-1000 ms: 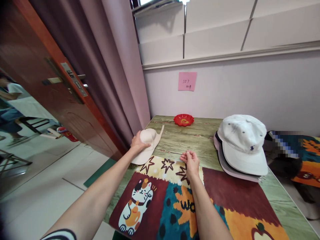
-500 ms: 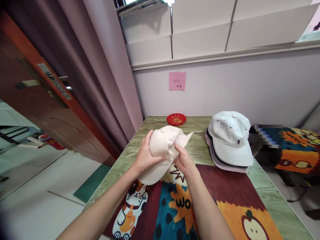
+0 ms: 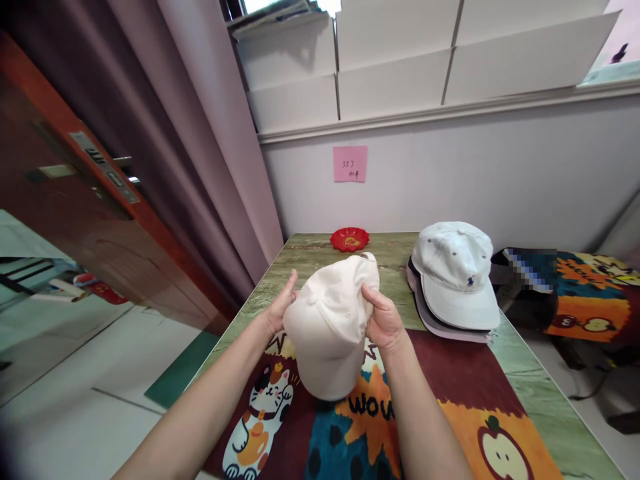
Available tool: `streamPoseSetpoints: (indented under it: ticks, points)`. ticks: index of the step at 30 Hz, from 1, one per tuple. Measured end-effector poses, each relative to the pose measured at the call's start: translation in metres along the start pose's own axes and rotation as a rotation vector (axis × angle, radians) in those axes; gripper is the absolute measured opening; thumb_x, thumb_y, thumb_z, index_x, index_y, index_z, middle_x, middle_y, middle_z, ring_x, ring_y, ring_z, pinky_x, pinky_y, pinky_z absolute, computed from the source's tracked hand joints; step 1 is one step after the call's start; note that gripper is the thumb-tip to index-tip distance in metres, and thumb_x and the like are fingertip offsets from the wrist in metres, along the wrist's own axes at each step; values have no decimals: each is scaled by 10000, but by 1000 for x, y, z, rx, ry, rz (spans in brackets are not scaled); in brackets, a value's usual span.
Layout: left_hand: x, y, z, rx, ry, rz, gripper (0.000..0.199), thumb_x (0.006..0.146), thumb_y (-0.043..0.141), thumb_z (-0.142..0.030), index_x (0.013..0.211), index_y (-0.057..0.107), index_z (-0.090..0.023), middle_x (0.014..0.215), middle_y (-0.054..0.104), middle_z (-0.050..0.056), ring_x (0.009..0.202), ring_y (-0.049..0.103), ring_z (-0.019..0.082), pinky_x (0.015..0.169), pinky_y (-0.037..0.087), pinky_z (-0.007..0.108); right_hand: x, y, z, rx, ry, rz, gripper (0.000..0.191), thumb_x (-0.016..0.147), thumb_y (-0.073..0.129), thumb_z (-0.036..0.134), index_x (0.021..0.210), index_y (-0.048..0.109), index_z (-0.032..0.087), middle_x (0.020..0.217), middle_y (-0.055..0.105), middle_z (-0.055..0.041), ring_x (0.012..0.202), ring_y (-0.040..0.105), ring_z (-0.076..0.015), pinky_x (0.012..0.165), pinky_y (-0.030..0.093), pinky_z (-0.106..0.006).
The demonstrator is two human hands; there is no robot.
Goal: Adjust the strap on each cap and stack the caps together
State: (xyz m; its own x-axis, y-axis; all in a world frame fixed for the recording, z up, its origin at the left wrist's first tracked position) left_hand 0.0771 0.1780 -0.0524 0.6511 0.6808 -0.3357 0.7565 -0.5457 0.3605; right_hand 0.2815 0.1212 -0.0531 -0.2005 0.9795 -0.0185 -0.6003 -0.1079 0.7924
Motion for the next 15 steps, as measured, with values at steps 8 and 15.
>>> streamPoseSetpoints:
  ticks: [8,15]
  points:
    - [-12,18,-55,-66,305,-117,237,698,873,-234,840,716,-125,780,719,24,669,642,118,718,517,246,-2,-5,27,-175,-329,-228,328,660,897,332,938,773,210,929,810,-47,875,762,-247,841,611,-353]
    - [-28,45,-95,347,609,-125,247,769,827,-329,886,716,-142,861,683,13,786,592,113,780,451,224,-22,-15,64,-587,-497,-169,330,658,922,304,946,770,249,915,776,-11,848,696,-183,818,550,-298]
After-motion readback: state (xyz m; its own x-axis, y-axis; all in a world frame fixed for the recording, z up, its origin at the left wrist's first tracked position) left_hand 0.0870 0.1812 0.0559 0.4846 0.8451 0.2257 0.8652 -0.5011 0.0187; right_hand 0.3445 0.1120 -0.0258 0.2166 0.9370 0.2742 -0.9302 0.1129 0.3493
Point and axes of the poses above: each hand's wrist, its own x-axis towards the middle knuckle, its own y-axis out of the palm, z = x × y, the point moved 4 cm from there along x, towards the middle knuckle
